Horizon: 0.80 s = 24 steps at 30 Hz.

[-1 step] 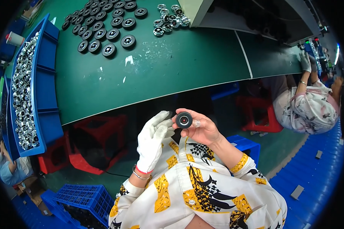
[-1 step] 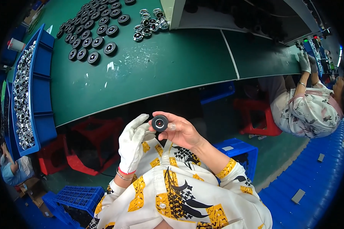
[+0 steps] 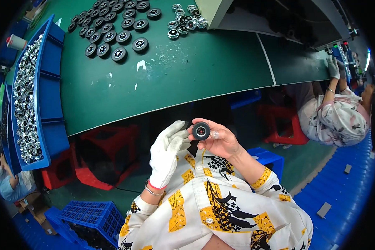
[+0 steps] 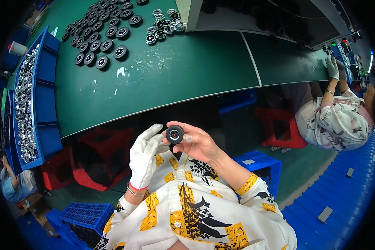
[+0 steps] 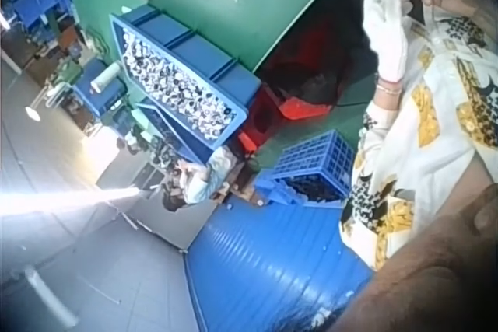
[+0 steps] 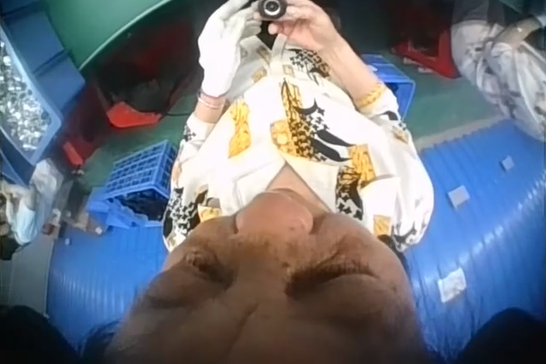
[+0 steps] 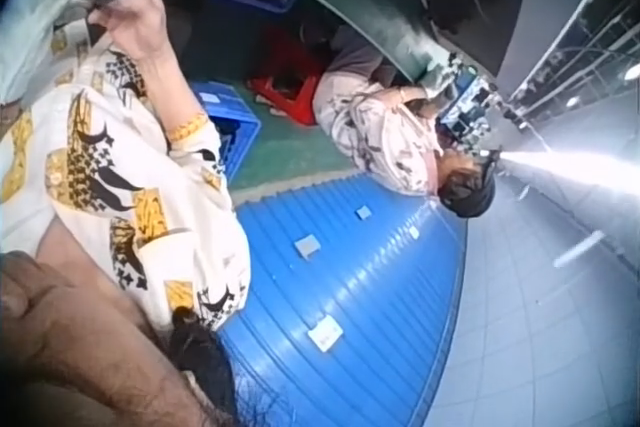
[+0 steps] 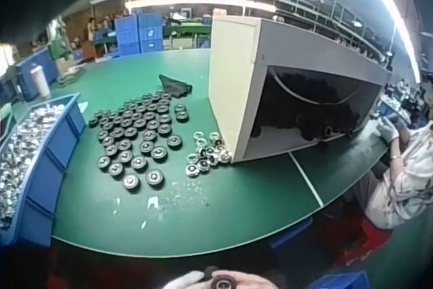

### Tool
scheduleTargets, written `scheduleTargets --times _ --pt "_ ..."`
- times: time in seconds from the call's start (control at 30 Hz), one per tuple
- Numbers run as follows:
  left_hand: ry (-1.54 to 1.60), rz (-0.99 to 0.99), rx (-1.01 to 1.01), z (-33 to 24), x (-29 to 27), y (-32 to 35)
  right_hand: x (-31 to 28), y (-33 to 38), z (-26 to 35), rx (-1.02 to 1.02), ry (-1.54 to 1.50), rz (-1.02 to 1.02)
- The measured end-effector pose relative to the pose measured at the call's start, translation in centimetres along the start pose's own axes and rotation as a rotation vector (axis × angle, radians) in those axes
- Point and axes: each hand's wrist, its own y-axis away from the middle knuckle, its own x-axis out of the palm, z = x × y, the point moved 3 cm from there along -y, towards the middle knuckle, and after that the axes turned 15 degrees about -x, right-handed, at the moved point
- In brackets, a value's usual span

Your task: The person is assembling small metal bearings into circular rubber components at a factory workbench.

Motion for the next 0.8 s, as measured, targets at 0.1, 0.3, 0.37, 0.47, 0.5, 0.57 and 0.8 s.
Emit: scheduleTargets --times 0.1,0.3,0.37,0.47,0.5,0.57,0.8 --pt "0.005 0.022 -0.005 0.1 0.0 -0.2 -0.2 0.1 0.0 -0.004 0.040 -0.017" --pt "-0.007 0.005 -0.031 -0.3 -0.1 -0.4 -0.1 -0.3 0.1 0.002 0.041 -0.021" --pt "0.046 0.016 0.005 -0.5 -0.2 -0.2 0.3 -0.5 -0.1 0.014 0.050 -0.014" --pt "0.039 -0.088 0.105 -0.9 -1.0 0.5 2.0 -1.5 0.4 0.042 0.186 0.019" --pt "0.041 -0.136 0.220 -1.4 -1.4 0.7 3.2 -2.5 1.3 0.023 0.276 0.050" --pt "-0.091 -0.226 0.436 -3.2 -2.7 1.4 5.6 -5.2 2.2 -0.056 0.607 0.155" --pt "-0.667 -0.670 0.935 -10.6 -7.8 0.4 14.4 -19.2 -1.9 -0.849 1.729 0.668"
